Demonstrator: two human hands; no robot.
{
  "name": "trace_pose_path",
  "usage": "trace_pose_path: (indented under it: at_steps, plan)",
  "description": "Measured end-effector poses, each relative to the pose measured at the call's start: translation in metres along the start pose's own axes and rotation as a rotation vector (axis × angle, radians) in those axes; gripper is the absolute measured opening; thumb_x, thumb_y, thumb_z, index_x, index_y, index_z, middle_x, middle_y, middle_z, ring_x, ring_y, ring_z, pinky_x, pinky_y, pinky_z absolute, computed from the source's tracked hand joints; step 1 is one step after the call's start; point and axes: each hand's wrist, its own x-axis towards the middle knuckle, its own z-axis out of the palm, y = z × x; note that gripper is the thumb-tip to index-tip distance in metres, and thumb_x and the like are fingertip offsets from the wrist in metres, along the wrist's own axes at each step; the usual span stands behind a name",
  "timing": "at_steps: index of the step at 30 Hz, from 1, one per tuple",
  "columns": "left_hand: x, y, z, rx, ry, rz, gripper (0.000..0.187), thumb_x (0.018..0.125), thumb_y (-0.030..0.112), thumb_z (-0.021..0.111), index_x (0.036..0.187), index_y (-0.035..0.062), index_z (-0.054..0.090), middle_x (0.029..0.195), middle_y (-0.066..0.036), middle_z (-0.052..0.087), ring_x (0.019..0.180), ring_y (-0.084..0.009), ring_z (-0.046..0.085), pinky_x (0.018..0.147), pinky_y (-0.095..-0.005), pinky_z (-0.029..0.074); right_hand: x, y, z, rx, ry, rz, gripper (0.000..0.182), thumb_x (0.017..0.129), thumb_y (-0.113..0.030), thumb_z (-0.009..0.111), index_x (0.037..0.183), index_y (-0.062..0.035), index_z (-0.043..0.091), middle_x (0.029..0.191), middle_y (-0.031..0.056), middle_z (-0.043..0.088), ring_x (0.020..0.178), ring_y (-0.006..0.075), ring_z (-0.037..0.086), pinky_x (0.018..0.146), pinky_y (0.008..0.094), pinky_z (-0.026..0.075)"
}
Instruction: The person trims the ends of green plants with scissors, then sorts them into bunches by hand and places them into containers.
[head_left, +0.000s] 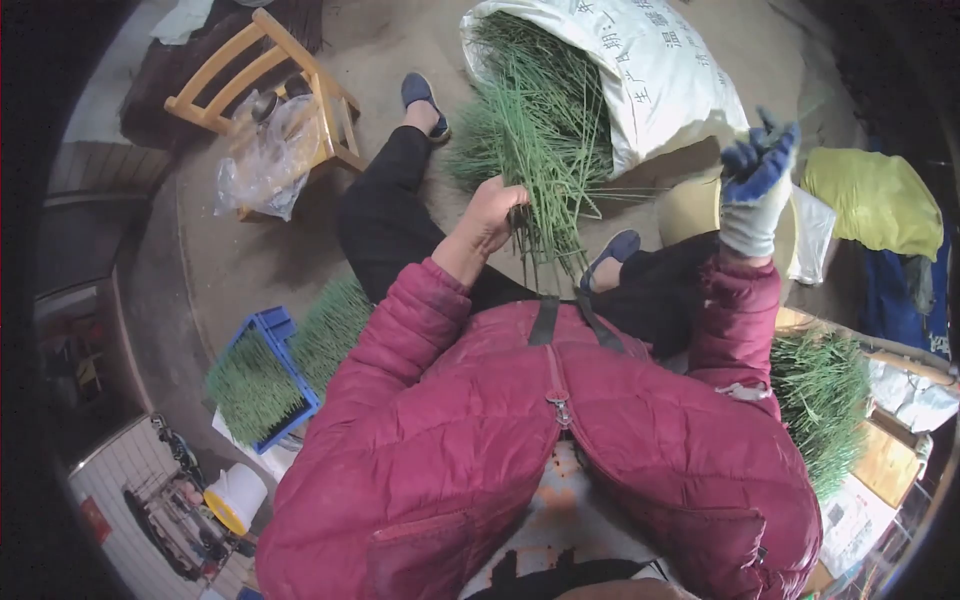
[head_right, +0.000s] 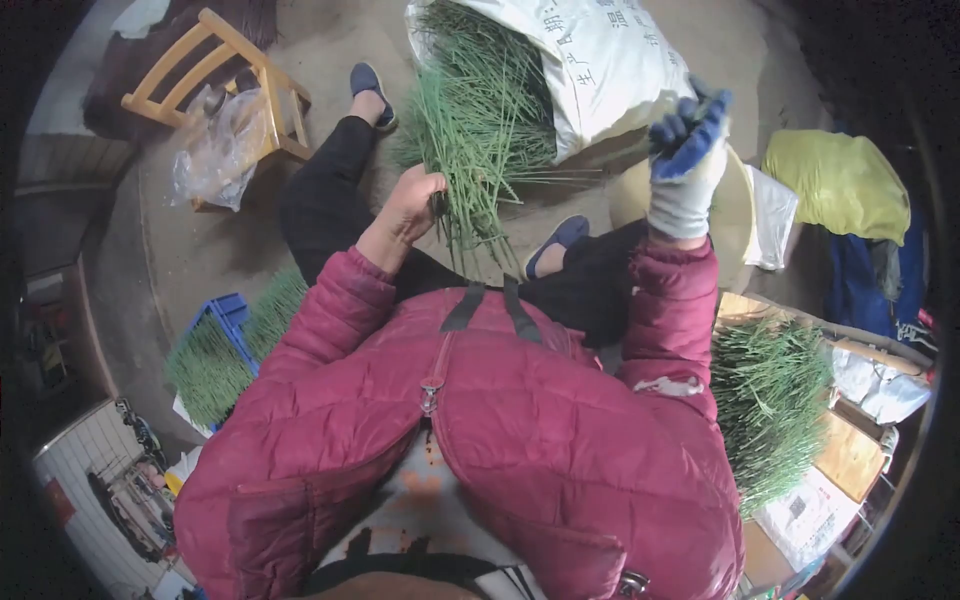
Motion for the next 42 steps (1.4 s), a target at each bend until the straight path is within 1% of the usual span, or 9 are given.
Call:
trace_pose_path:
  at_steps: [6,12,15,24,27,33,36,39,42]
  plan:
    - [0.030,-0.021,-0.033,1.119,-0.140,0.803,0.031,0.047,0.004,0.036,0.076,0.0109,0.047,0.082,-0.002,0.033,0.068,-0.0157,0.024,0.059,-0.0265,0.023,-0.032,0.042,-0.008,-0.659,-0.559,0.318,0.026,0.090,0.000,0.042,0.114,-0.0010,0.053,0.084,-0.0023,0.050,0.052,0.0003,0.037,0.043,0.0120,0.036]
    - [0.033,-0.020,-0.014,0.179,0.002,0.060,0.021,0.067,0.010,0.052,0.083,0.0065,0.038,0.070,-0.001,0.030,0.058,-0.0108,0.030,0.050,-0.0288,0.022,-0.063,0.084,0.023,-0.367,-0.388,0.803,0.048,0.075,-0.020,0.074,0.112,0.0005,0.052,0.094,0.0110,0.063,0.081,0.0174,0.064,0.076,0.0290,0.055]
    - [0.014,0.004,-0.012,0.363,0.142,0.001,0.083,0.067,0.018,0.055,0.136,-0.0129,0.019,0.139,-0.023,0.027,0.120,-0.0319,0.035,0.088,-0.0378,0.033,-0.064,0.083,0.019,-0.476,-0.290,0.722,0.013,0.080,-0.012,0.067,0.088,-0.0027,0.061,0.074,0.0055,0.062,0.066,0.0114,0.060,0.065,0.0210,0.051]
    - [0.109,-0.059,-0.097,0.429,-0.130,0.183,0.076,0.086,0.023,0.042,0.128,-0.0206,-0.003,0.026,-0.009,0.029,0.020,-0.0179,0.035,0.030,-0.0279,0.010,-0.059,0.033,0.022,-0.772,-0.281,0.447,0.024,0.089,-0.031,0.049,0.097,-0.0123,0.061,0.095,0.0030,0.067,0.087,0.0086,0.063,0.055,0.0141,0.043]
    - [0.019,-0.007,-0.034,0.302,0.147,-0.066,0.089,0.073,0.028,0.051,0.142,-0.0030,0.004,0.075,-0.032,0.042,0.027,-0.0119,0.028,0.039,-0.0307,0.013,-0.051,0.052,0.008,-0.881,-0.518,0.372,0.016,0.085,-0.003,0.053,0.098,-0.0064,0.060,0.096,0.0031,0.060,0.089,0.0113,0.058,0.082,0.0191,0.046]
    - [0.011,-0.015,-0.036,0.759,-0.246,0.777,0.025,0.073,-0.016,0.042,0.076,0.0084,0.047,0.079,0.002,0.041,0.071,-0.0068,0.037,0.064,-0.0221,0.030,-0.046,0.092,-0.025,-1.206,-1.055,-0.205,0.025,0.083,0.007,0.053,0.108,0.0050,0.051,0.106,0.0130,0.059,0.096,0.0177,0.059,0.092,0.0269,0.047]
    - [-0.007,0.001,-0.010,0.026,-0.050,-0.053,0.024,0.084,0.000,0.044,0.065,0.0136,0.037,0.063,0.004,0.029,0.039,-0.0019,0.027,0.032,-0.0204,0.011,-0.061,0.094,-0.008,-0.246,-0.293,0.902,0.010,0.094,-0.015,0.037,0.093,-0.0124,0.047,0.083,0.0033,0.043,0.083,0.0142,0.045,0.078,0.0195,0.042]
    - [0.017,-0.017,-0.016,-0.126,-0.242,-0.052,0.026,0.092,0.020,0.040,0.089,0.0021,0.059,0.079,-0.005,0.063,0.068,-0.0144,0.061,0.066,-0.0285,0.051,-0.079,0.085,0.008,-0.640,-0.283,0.726,0.006,0.083,-0.012,0.059,0.082,-0.0094,0.055,0.067,-0.0031,0.052,0.059,0.0045,0.050,0.056,0.0163,0.042]
    - [0.009,-0.010,-0.014,0.117,-0.136,-0.115,0.114,0.068,0.051,0.072,0.142,0.0019,0.002,0.149,-0.015,0.003,0.137,-0.0258,0.009,0.109,-0.0412,0.014,-0.084,0.093,0.001,-0.705,-0.394,0.637,0.020,0.084,-0.025,0.062,0.090,-0.0070,0.057,0.073,0.0041,0.060,0.056,0.0070,0.051,0.054,0.0174,0.042]
